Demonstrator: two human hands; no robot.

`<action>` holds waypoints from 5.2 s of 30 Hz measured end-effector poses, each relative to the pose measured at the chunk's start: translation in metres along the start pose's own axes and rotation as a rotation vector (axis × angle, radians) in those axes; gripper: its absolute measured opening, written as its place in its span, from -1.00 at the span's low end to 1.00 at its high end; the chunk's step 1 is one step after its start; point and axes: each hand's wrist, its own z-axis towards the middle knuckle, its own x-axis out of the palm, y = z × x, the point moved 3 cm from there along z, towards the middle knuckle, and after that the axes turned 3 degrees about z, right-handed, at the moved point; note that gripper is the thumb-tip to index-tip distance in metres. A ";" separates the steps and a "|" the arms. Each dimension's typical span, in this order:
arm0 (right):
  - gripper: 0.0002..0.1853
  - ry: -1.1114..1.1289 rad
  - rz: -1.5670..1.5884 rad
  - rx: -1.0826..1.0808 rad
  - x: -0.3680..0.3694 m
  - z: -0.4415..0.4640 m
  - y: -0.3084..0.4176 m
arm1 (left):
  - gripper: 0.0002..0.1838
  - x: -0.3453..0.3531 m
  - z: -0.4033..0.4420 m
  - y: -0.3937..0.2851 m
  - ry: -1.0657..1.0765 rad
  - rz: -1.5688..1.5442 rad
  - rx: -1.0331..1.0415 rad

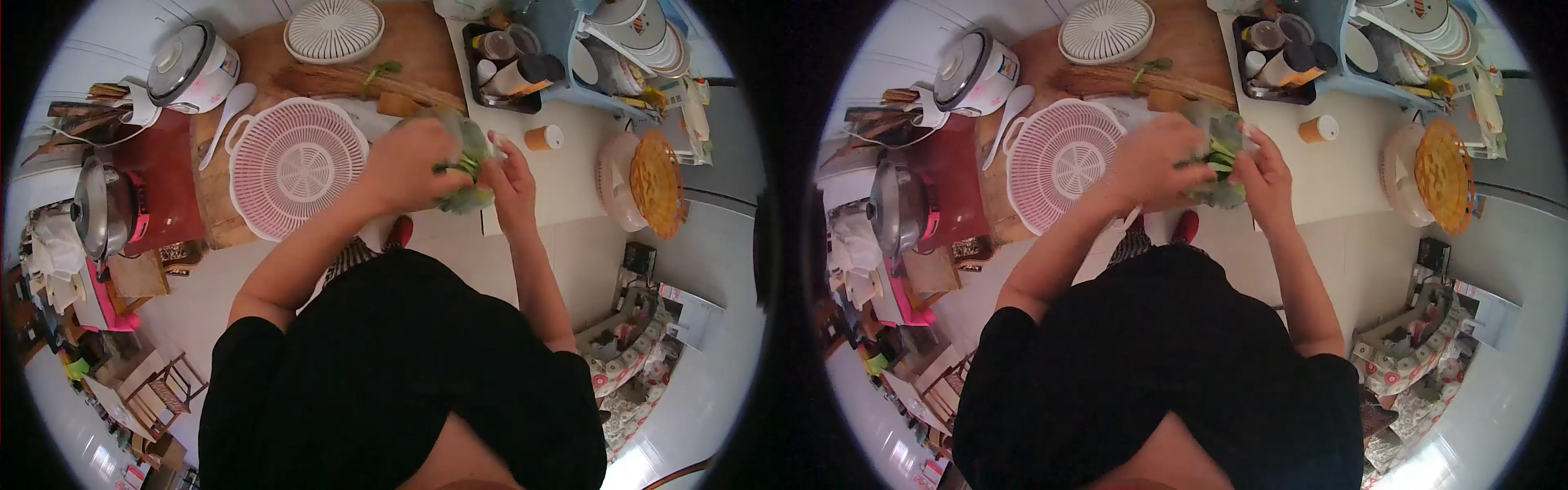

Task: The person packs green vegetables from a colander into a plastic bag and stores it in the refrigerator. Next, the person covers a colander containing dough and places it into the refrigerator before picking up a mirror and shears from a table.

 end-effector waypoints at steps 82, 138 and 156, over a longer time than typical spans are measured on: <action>-0.79 0.149 -0.367 -0.320 0.024 0.025 -0.036 | -0.72 -0.013 0.033 -0.008 0.066 -0.148 0.028; -0.84 0.000 -0.092 0.066 0.011 0.007 -0.070 | -0.80 0.057 -0.006 0.096 0.130 0.162 -0.419; -0.90 0.043 -0.443 -0.257 0.010 0.002 -0.078 | -0.84 0.061 -0.003 0.033 0.292 0.262 0.161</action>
